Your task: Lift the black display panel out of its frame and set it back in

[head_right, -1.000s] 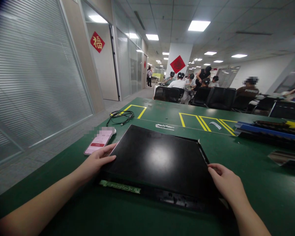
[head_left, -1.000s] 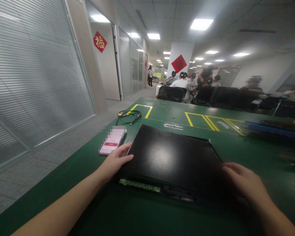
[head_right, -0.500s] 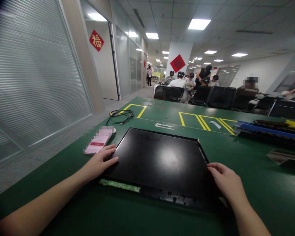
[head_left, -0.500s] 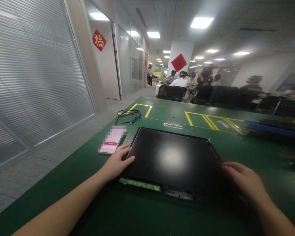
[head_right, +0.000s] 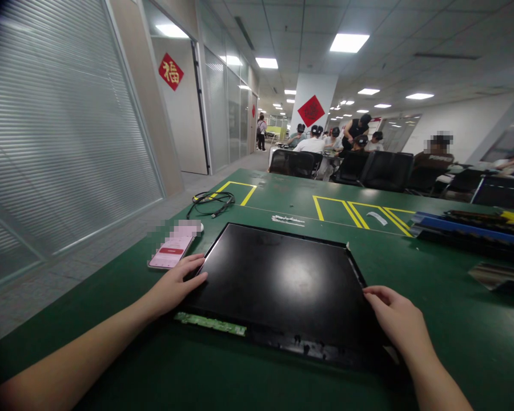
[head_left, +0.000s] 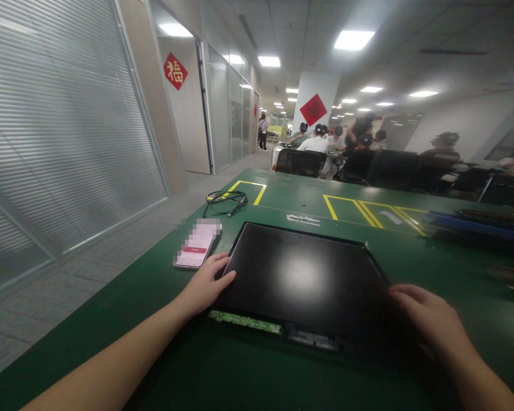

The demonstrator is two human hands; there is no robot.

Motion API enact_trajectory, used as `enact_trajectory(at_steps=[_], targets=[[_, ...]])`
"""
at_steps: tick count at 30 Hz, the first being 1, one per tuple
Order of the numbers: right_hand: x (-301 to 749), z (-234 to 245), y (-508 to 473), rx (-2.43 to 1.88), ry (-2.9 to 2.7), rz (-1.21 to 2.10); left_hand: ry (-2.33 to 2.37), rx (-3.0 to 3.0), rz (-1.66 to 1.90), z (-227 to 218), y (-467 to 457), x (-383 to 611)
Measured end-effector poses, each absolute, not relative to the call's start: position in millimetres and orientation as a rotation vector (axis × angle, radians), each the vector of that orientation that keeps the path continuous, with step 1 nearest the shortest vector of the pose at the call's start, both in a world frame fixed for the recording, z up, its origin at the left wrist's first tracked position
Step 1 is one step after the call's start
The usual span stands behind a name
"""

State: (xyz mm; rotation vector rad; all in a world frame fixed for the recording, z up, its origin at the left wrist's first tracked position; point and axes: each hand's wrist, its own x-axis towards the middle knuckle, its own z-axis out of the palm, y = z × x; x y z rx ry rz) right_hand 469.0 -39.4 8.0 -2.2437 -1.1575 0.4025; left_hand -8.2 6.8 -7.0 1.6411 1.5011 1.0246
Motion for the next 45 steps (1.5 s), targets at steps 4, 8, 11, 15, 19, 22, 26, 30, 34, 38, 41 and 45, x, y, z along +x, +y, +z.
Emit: enact_trajectory(at_steps=[4,8,11,15,19,22,26,30,34,38,41,45], targets=[[467.6,10.4,-39.8,-2.242,-1.175,0.403,1.456,1.586,1.062,-4.5,6.9,-7.2],[466.6,10.3,-39.3,-2.246,-1.156,0.408,1.478,1.594,1.060,-7.3,7.8,-9.3],[467.4,8.5,-38.4,-2.236,-1.147,0.408,1.495,1.631,1.041,-11.1,9.3,-11.4],[468.9,6.7,-38.0,-2.246,-1.143,0.400,1.571,1.835,0.907,-16.6,12.3,-13.3],[468.2,6.7,-39.5,-2.252,-1.133,0.423,1.622,1.980,0.805,-20.8,14.5,-15.4],[468.3,6.1,-40.1,-2.231,-1.148,0.407,1.632,2.017,0.799,-22.7,15.5,-17.2],[471.0,3.7,-39.1,-2.221,-1.175,0.381,1.634,2.020,0.798,-23.1,16.1,-18.9],[473.4,1.8,-38.4,-2.230,-1.191,0.374,1.636,1.997,0.779,-22.2,16.2,-19.2],[473.6,1.2,-39.0,-2.219,-1.199,0.374,1.638,1.968,0.786,-22.3,16.8,-18.7],[472.5,2.5,-40.0,-2.227,-1.187,0.408,1.636,1.952,0.797,-22.9,16.9,-17.4],[470.6,4.4,-40.4,-2.235,-1.171,0.403,1.625,1.948,0.803,-22.4,16.5,-16.5],[467.7,7.6,-40.7,-2.243,-1.181,0.382,1.623,1.950,0.806,-20.6,16.3,-15.9]])
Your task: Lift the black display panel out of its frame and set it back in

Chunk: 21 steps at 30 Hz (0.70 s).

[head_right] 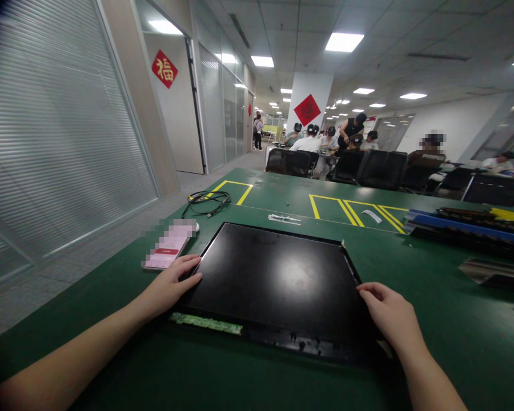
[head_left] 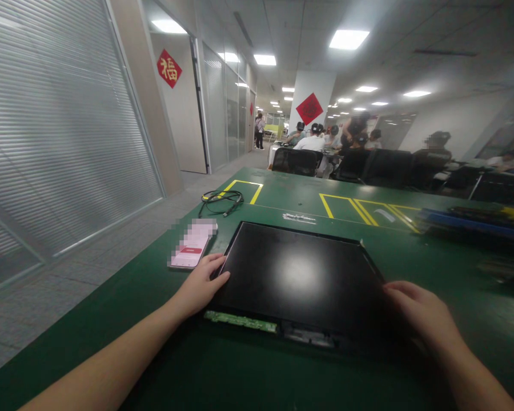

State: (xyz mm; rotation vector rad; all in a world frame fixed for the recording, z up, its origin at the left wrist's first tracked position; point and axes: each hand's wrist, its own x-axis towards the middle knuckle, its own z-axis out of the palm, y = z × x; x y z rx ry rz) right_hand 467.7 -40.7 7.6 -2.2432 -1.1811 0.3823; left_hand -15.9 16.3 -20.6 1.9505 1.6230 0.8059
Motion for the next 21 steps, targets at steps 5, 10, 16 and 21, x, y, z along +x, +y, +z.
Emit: enact_trajectory(at_steps=[5,10,16,21], targets=[[465.8,10.4,-40.8,-2.263,-1.178,0.409,1.639,1.938,0.784,-17.3,14.7,-14.4],[466.4,9.3,-40.0,-2.248,-1.186,0.396,1.645,1.925,0.794,-13.0,12.5,-12.7],[470.1,5.4,-39.5,-2.228,-1.205,0.377,1.631,1.922,0.816,-14.2,12.4,-13.4],[473.0,3.0,-38.5,-2.221,-1.219,0.379,1.634,1.929,0.829,-17.5,13.2,-14.8]])
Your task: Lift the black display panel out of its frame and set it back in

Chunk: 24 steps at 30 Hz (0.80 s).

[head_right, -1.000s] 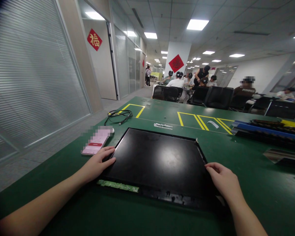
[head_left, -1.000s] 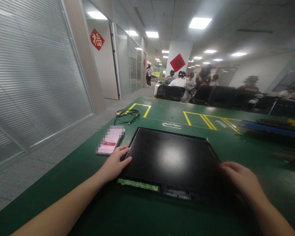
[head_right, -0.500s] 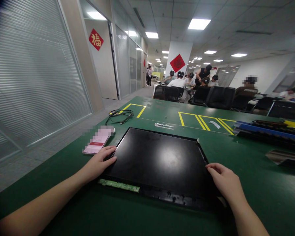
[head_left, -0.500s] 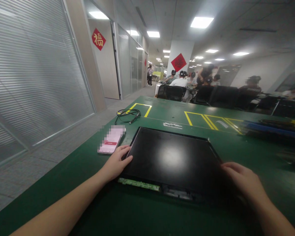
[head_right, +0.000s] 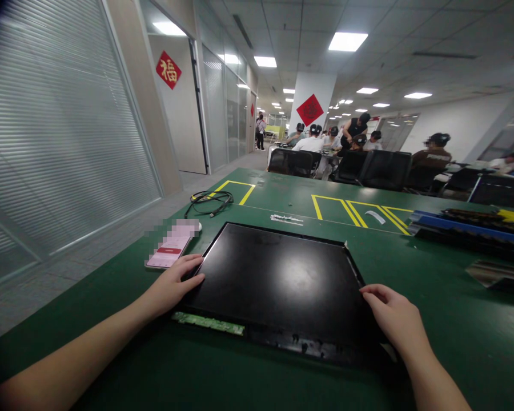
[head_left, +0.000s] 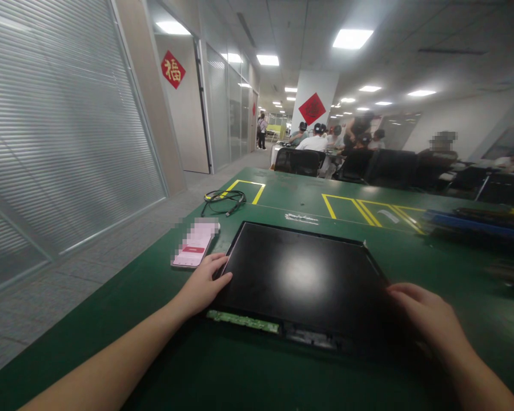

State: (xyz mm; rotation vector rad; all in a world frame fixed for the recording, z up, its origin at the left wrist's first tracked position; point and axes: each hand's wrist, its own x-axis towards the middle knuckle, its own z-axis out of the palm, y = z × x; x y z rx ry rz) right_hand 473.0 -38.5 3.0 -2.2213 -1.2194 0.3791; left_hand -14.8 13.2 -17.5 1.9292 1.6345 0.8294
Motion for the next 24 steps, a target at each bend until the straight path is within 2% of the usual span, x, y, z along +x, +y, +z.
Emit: enact_trajectory(at_steps=[17,24], targets=[[474.0,1.5,-38.4,-2.212,-1.260,0.314,1.615,1.961,0.808,-15.0,10.9,-15.2],[472.5,3.8,-39.2,-2.233,-1.222,0.368,1.659,1.949,0.870,-34.5,18.3,-19.2]])
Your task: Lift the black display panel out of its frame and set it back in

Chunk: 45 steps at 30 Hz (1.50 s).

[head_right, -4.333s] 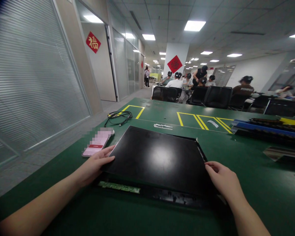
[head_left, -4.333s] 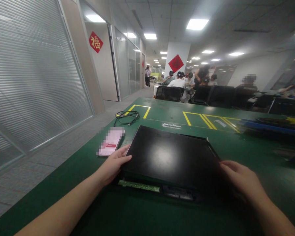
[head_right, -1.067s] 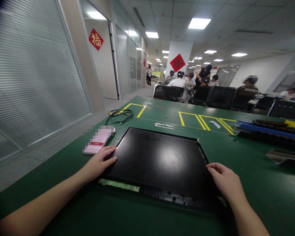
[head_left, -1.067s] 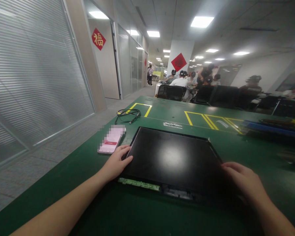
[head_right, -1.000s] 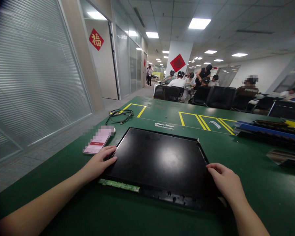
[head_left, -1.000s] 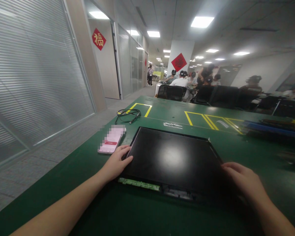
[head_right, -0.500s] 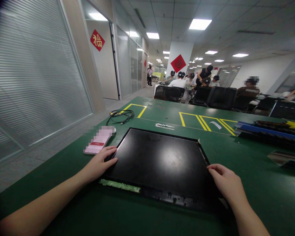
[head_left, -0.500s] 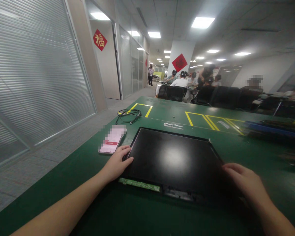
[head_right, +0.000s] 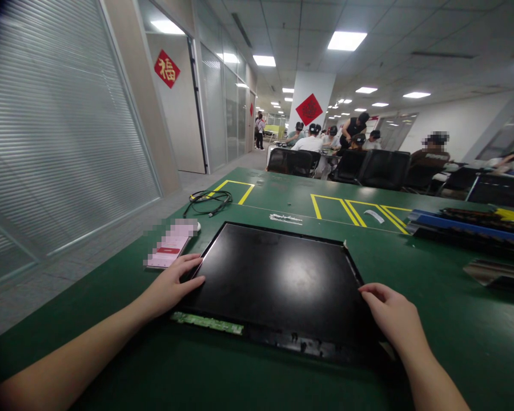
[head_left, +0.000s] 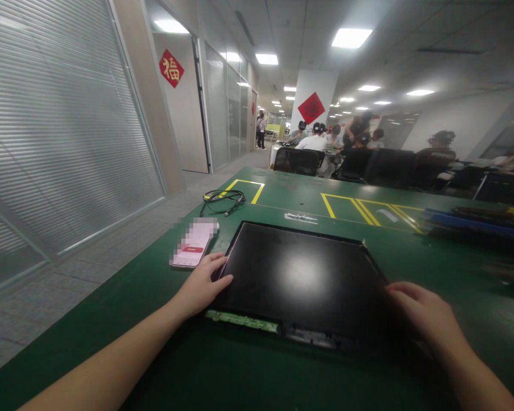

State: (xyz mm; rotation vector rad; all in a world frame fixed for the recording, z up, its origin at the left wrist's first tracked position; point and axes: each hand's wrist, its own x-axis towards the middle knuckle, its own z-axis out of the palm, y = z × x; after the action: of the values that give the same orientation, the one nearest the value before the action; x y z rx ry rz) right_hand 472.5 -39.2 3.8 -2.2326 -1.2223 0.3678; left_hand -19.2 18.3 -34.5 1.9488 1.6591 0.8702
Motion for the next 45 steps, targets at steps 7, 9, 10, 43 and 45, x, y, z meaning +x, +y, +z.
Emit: enact_trajectory(at_steps=[7,9,10,43,45], targets=[[472.0,0.9,-39.4,-2.216,-1.242,0.337,1.595,2.059,0.813,-33.5,6.0,-11.9],[470.0,2.8,-40.1,-2.236,-1.219,0.385,1.604,2.077,0.720,-22.7,0.3,-10.2],[468.9,4.0,-40.4,-2.242,-1.212,0.400,1.580,2.089,0.654,-16.7,-1.7,-10.4],[473.6,0.1,-38.9,-2.265,-1.269,0.304,1.005,2.355,0.383,26.7,-0.8,-35.4],[475.4,-1.0,-39.3,-2.265,-1.288,0.308,0.977,2.386,0.372,25.3,-0.1,-35.8]])
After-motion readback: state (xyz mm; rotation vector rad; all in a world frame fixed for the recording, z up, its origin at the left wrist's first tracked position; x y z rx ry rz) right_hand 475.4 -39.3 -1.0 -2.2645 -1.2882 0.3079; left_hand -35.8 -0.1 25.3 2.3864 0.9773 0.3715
